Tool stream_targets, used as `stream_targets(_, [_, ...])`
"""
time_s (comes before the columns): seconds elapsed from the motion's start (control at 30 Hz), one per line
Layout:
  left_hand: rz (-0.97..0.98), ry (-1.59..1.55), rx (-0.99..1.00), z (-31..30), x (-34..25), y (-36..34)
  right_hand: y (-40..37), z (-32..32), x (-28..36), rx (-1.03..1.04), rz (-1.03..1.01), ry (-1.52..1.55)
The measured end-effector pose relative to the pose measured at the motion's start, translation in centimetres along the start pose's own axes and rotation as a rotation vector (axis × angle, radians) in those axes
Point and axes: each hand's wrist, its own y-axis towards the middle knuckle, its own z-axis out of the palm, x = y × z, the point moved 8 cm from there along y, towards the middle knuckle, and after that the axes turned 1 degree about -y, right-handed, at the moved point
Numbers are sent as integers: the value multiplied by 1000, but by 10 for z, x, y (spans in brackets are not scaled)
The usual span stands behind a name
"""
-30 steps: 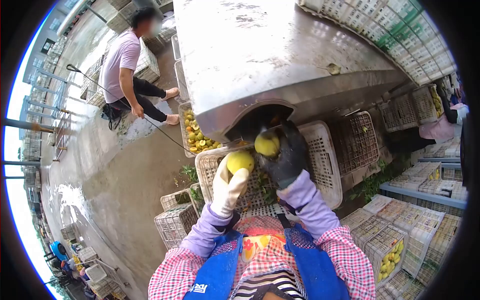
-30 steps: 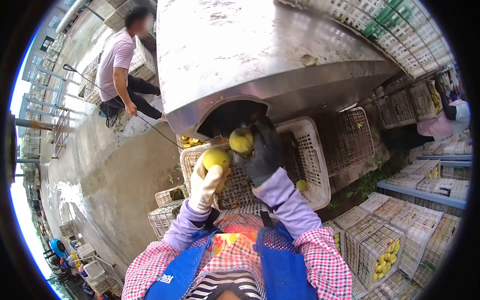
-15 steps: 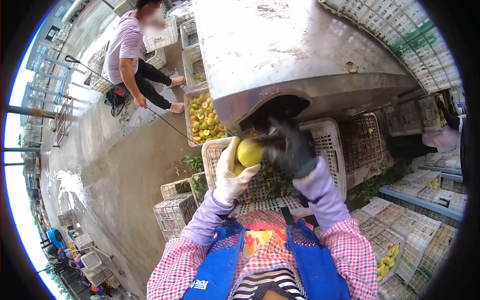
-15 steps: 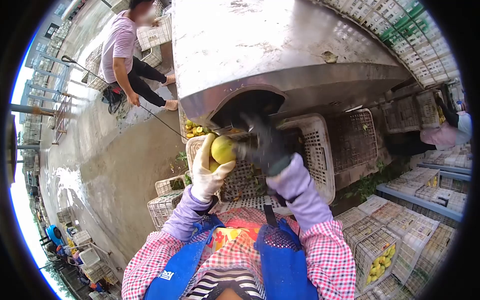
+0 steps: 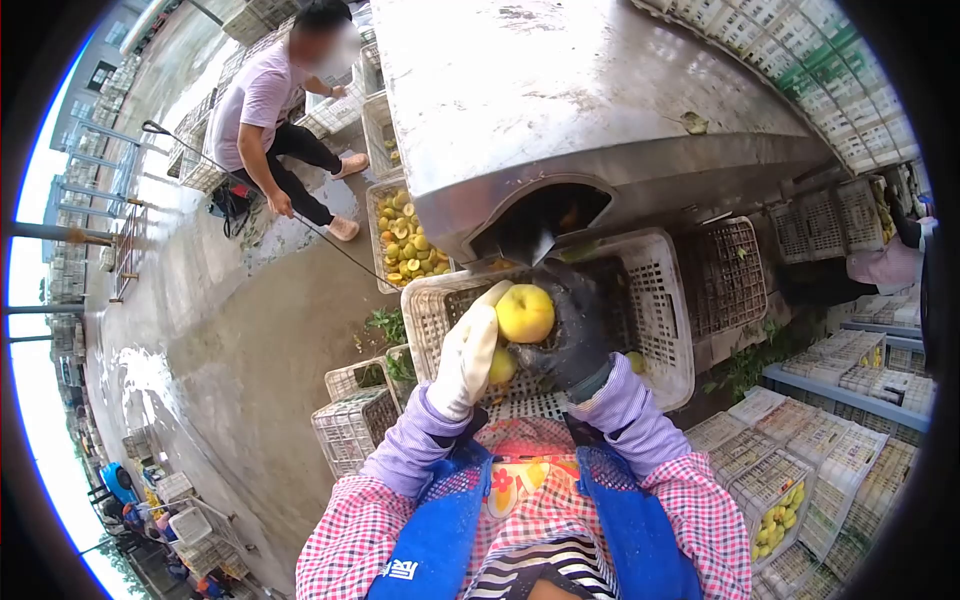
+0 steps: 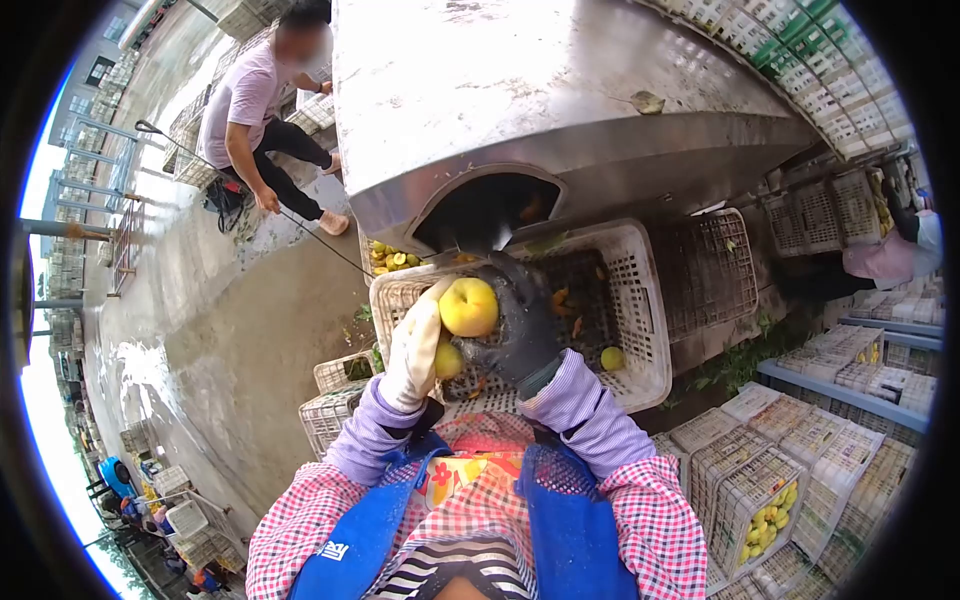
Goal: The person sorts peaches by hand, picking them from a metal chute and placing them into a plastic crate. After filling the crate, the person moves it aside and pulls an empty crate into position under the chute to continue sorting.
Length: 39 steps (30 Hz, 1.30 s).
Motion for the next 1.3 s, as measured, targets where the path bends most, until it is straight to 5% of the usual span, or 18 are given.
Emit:
stream_targets(0.07, [8, -74, -67, -2, 3, 7, 14, -3, -1, -82, -54, -145])
stream_targets(0.23, [-397, -655, -258, -22, 61, 0, 59, 46, -59, -174, -42, -320])
stream_targets(0.3, [-428, -862, -301, -19, 67, -2, 68, 81, -101, -99, 108, -386])
stream_targets(0.4, [-346, -901, -240, -21, 65, 6, 94, 94, -107, 372, 273, -286])
stream_targets(0.47, [-330, -958, -235, -18, 61, 10, 95, 65, -79, 388, 182, -164])
stream_targets(0.53, [-278, -979, -218, -16, 62, 13, 57, 15, -27, 4, -95, -47])
stream_targets(0.63, [-200, -907, -248, -1, 44, 12, 16, 15, 9, 43, -211, -272])
stream_targets(0.83, [-72, -729, -272, 11, 30, 15, -8, 28, -14, 11, -17, -33])
stream_targets(0.9, [-17, -730, -272, 8, 35, 19, 7, 20, -15, -123, -63, -184])
stream_targets(0.97, [-254, -706, -349, -6, 60, 6, 29, 22, -25, -207, -109, -307])
stream_targets(1.03, [-289, -606, -316, -15, 71, -2, 50, 39, -48, -254, -146, -404])
stream_targets(1.23, [-307, -568, -376, -33, 102, -14, 97, 81, -102, 63, 154, -434])
stream_targets(1.3, [-293, -589, -391, -37, 111, -16, 88, 51, -94, 11, 102, -400])
